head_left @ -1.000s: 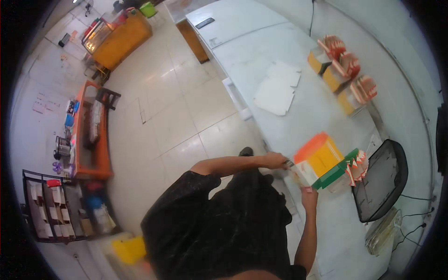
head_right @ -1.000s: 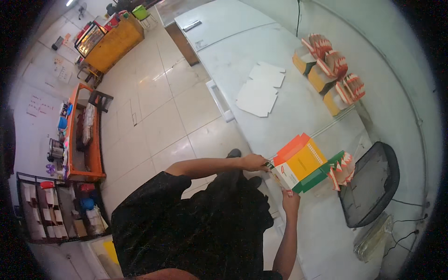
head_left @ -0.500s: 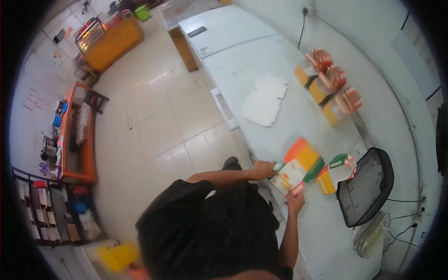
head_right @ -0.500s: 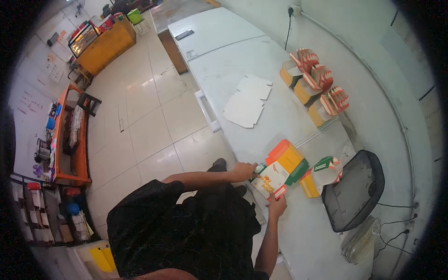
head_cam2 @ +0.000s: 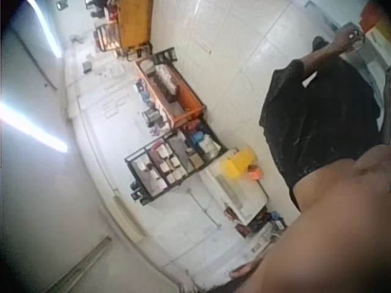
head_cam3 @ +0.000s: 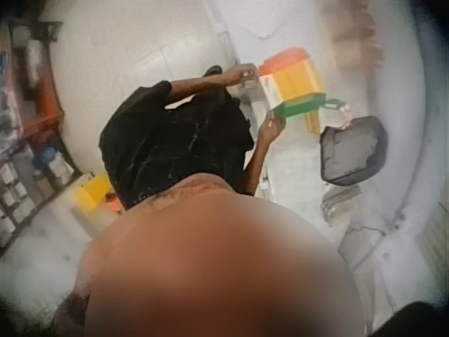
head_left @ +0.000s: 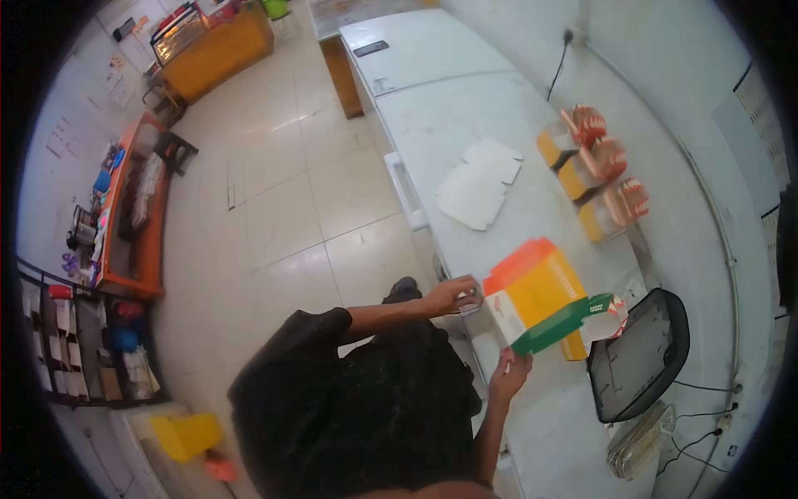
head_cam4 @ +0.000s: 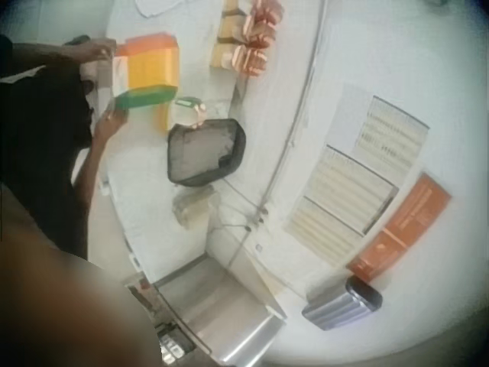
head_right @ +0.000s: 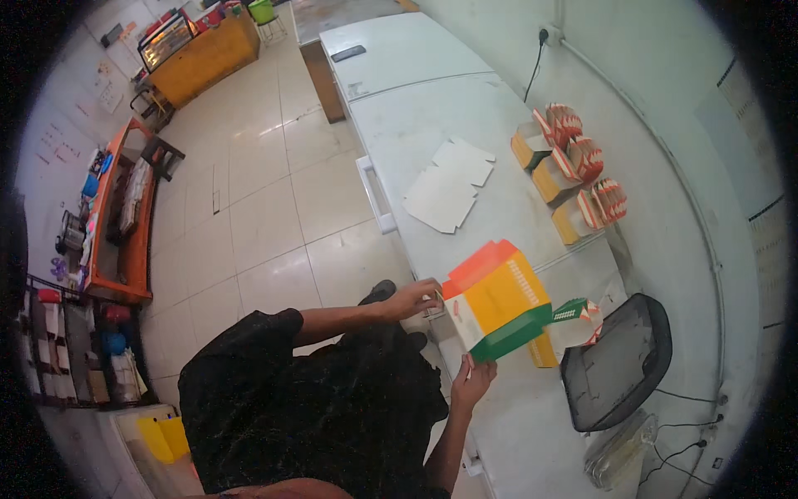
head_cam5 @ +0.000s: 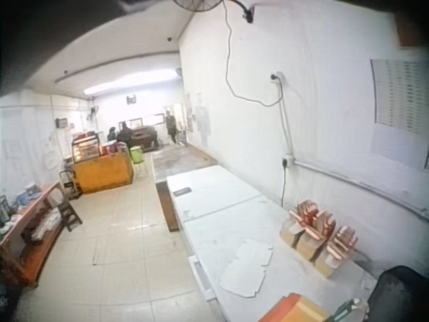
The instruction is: The person assembles small, colorful cardboard boxes by hand. They fold the flat cardboard pieces into rectangular shapes, tuck in the flaps, and place the finished boxes on a white counter. The process is repeated multiple times throughout the clip.
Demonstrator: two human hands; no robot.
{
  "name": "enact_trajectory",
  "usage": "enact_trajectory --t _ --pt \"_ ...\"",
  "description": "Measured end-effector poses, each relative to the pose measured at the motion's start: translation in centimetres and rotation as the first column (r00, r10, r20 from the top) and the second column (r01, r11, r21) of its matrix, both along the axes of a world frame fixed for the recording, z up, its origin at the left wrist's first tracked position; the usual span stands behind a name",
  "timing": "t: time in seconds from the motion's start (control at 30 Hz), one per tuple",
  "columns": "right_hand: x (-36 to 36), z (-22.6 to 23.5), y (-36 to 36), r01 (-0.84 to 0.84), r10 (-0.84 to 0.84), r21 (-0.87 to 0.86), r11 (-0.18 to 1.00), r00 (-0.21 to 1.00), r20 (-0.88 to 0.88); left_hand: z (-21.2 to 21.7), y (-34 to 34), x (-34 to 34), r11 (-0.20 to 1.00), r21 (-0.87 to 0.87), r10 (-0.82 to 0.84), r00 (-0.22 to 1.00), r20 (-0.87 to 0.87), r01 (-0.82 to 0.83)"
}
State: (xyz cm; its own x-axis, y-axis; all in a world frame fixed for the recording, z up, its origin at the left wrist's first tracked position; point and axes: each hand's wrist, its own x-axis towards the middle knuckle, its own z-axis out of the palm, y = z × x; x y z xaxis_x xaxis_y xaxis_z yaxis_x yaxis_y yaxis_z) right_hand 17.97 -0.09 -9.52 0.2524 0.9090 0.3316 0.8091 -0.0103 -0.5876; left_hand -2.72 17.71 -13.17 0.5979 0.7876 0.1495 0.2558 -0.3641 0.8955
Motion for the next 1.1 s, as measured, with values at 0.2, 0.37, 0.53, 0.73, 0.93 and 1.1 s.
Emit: enact_trajectory --t 0.2,0.37,0.53,0.73,0.93,1.1 --pt "-0.9 4.9 3.5 -0.177 0.147 0.273 0.946 0.981 0.13 -3.1 1.9 0.8 0.98 -0.194 0.033 0.905 0.423 0.054" --pt "-0.8 4.0 4.0 -0.09 -0.006 0.202 0.975 0.901 0.434 13.1 -0.8 -4.6 0.306 -0.917 0.599 0.697 0.394 0.256" --pt "-2.1 -2.7 2.2 -0.081 0.094 -0.047 0.996 0.878 0.469 7.3 1.2 -6.4 0.487 -0.869 0.15 0.989 -0.01 -0.083" --pt "-1.8 -4.6 0.1 -0.112 0.194 -0.206 0.972 0.878 0.438 -0.5 1.1 -7.0 0.718 -0.661 0.087 0.969 -0.23 -0.221" --pt "0.0 -5.7 0.0 0.129 -0.13 -0.018 0.991 0.967 -0.219 3.6 0.8 -6.1 0.754 -0.609 0.086 0.956 -0.281 -0.247" --pt "2.6 -6.3 2.1 0.26 -0.499 -0.437 0.861 0.599 -0.627 3.5 1.2 -7.0 0.781 -0.608 0.055 0.985 -0.166 -0.146"
